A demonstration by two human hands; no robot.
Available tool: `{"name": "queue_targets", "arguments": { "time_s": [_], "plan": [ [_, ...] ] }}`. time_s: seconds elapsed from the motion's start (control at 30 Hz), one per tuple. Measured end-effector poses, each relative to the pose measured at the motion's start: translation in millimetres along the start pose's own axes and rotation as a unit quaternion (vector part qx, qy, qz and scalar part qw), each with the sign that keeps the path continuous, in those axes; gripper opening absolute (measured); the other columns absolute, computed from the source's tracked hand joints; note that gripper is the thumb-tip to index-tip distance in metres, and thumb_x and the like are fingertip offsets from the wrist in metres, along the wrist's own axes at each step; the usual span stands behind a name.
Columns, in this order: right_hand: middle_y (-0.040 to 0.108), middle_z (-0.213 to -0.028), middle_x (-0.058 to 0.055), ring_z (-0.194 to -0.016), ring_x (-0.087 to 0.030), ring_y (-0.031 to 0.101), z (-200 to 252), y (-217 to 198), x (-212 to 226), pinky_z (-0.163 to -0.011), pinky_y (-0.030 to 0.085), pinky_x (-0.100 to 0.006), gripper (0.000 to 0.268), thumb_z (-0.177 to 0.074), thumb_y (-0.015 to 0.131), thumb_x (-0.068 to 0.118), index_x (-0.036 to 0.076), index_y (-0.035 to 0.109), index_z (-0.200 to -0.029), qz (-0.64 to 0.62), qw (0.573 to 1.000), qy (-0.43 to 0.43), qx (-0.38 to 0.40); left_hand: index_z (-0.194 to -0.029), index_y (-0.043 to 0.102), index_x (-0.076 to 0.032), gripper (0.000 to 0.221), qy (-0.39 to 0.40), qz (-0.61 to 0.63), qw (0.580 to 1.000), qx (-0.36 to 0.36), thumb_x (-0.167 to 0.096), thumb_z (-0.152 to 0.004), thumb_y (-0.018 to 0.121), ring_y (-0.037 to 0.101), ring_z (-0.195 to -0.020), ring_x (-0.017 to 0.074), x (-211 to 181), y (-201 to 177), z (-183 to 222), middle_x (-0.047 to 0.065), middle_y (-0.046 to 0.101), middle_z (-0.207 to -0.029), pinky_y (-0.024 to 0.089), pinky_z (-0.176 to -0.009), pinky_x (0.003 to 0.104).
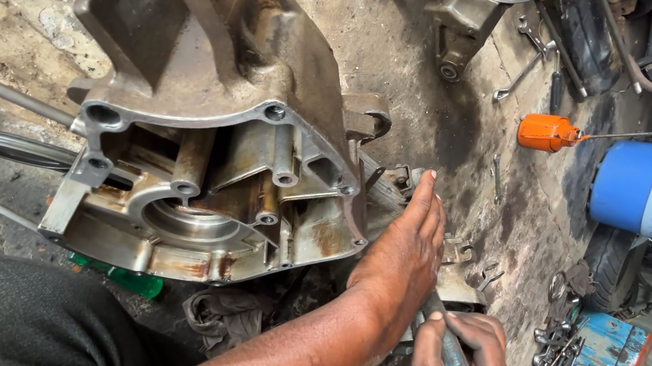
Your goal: The person sits on the workshop floor and files the flat surface of a circular engine component held steady under their foot, using a long flat file with repeated strokes. They then switch to a green-handled scraper and continue working the same part's surface.
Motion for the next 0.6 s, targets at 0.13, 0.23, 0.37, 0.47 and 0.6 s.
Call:
{"name": "queue_targets", "arguments": {
  "time_s": [0.13, 0.23, 0.37, 0.47, 0.6],
  "plan": [
    [0.067, -0.083, -0.014, -0.072, -0.021, 0.069, 5, 0, -4, -0.068, 0.055, -0.029, 0.016, -0.074, 0.070, -0.012, -0.002, 0.062, -0.084, -0.031, 0.999, 0.004, 0.026, -0.158, 0.031, -0.003, 0.088, -0.002, -0.011, 1.000, 0.002, -0.061, -0.095, 0.053, 0.018, -0.151, 0.0451, -2, 5, 0, 0.025, 0.025, -0.164, -0.001, -0.112, 0.073],
    [0.068, -0.082, -0.015, -0.077, -0.022, 0.070, 10, -1, -6, -0.079, 0.056, -0.031, 0.016, -0.080, 0.068, -0.013, -0.003, 0.061, -0.089, -0.031, 0.999, 0.010, -0.015, -0.157, 0.033, -0.002, 0.083, -0.006, -0.006, 1.000, -0.006, -0.057, -0.098, 0.053, 0.018, -0.151, 0.0453, -3, 6, -2, 0.025, 0.025, -0.165, 0.000, -0.112, 0.074],
    [0.068, -0.084, -0.015, -0.078, -0.022, 0.069, 14, -2, -11, -0.076, 0.055, -0.030, 0.013, -0.082, 0.069, -0.014, -0.004, 0.062, -0.087, -0.046, 0.998, 0.031, -0.017, -0.157, 0.032, -0.002, 0.085, -0.004, -0.009, 1.000, -0.005, -0.058, -0.097, 0.053, 0.018, -0.151, 0.0445, -2, 5, 0, 0.025, 0.025, -0.165, -0.001, -0.112, 0.075],
    [0.069, -0.085, -0.015, -0.077, -0.021, 0.070, 13, 0, -13, -0.073, 0.056, -0.029, 0.013, -0.082, 0.069, -0.014, -0.004, 0.063, -0.088, -0.045, 0.999, 0.024, -0.014, -0.157, 0.031, -0.001, 0.087, -0.002, -0.009, 1.000, -0.001, -0.060, -0.097, 0.052, 0.018, -0.151, 0.0447, -3, 5, 0, 0.026, 0.024, -0.164, -0.001, -0.111, 0.074],
    [0.069, -0.082, -0.014, -0.076, -0.021, 0.071, 12, 1, -10, -0.074, 0.056, -0.030, 0.015, -0.080, 0.069, -0.013, -0.003, 0.064, -0.089, -0.014, 1.000, 0.014, -0.008, -0.157, 0.034, -0.001, 0.085, -0.004, -0.005, 1.000, -0.003, -0.059, -0.097, 0.052, 0.018, -0.152, 0.0453, -3, 6, -1, 0.025, 0.025, -0.165, -0.001, -0.112, 0.074]
  ]
}}
Point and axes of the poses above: each hand's wrist, its own z-axis away from the middle knuckle, its own y-axis out of the palm, x = y × z, the point moved 4 cm from there along -z, towards the middle knuckle
